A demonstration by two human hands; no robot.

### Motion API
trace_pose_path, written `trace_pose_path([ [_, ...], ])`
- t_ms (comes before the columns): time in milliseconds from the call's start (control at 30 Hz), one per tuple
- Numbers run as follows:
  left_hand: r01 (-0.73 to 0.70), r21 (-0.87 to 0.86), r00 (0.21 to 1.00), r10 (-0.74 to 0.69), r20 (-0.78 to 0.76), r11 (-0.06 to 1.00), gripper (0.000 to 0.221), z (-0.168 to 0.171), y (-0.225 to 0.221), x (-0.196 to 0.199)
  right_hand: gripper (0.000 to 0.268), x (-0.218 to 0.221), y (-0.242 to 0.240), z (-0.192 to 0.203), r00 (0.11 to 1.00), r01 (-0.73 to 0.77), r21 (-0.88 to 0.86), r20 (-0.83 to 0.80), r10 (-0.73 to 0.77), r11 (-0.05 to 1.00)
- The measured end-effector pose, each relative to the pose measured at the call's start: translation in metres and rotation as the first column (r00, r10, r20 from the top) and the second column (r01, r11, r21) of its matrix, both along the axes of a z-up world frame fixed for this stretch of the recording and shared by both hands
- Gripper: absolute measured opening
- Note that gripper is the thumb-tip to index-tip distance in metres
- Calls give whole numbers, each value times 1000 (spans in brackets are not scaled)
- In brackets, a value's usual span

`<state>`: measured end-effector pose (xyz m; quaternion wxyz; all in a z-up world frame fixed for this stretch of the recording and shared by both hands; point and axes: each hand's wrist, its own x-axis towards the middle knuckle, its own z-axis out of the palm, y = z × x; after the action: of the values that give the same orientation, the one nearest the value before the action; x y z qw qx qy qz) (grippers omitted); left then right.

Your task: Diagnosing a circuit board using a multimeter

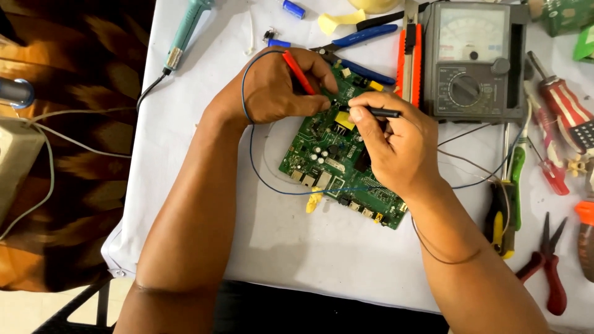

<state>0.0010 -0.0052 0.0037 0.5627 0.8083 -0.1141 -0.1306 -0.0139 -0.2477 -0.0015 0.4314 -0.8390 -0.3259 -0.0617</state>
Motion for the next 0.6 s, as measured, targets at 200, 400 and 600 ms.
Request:
trace_pose_path([
  [200,20,-13,999,-19,44,1000,17,-1,0,2,15,0,-1,4,1000,-11,22,-4,11,1000],
  [400,78,40,963,-85,257,996,22,-19,11,7,17,-1,-1,-5,1000,-10,-12,-7,10,1000],
  [600,93,-17,963,-85,255,996,21,-14,9,3,16,-6,-1,-3,999,5,-39,34,-4,999],
])
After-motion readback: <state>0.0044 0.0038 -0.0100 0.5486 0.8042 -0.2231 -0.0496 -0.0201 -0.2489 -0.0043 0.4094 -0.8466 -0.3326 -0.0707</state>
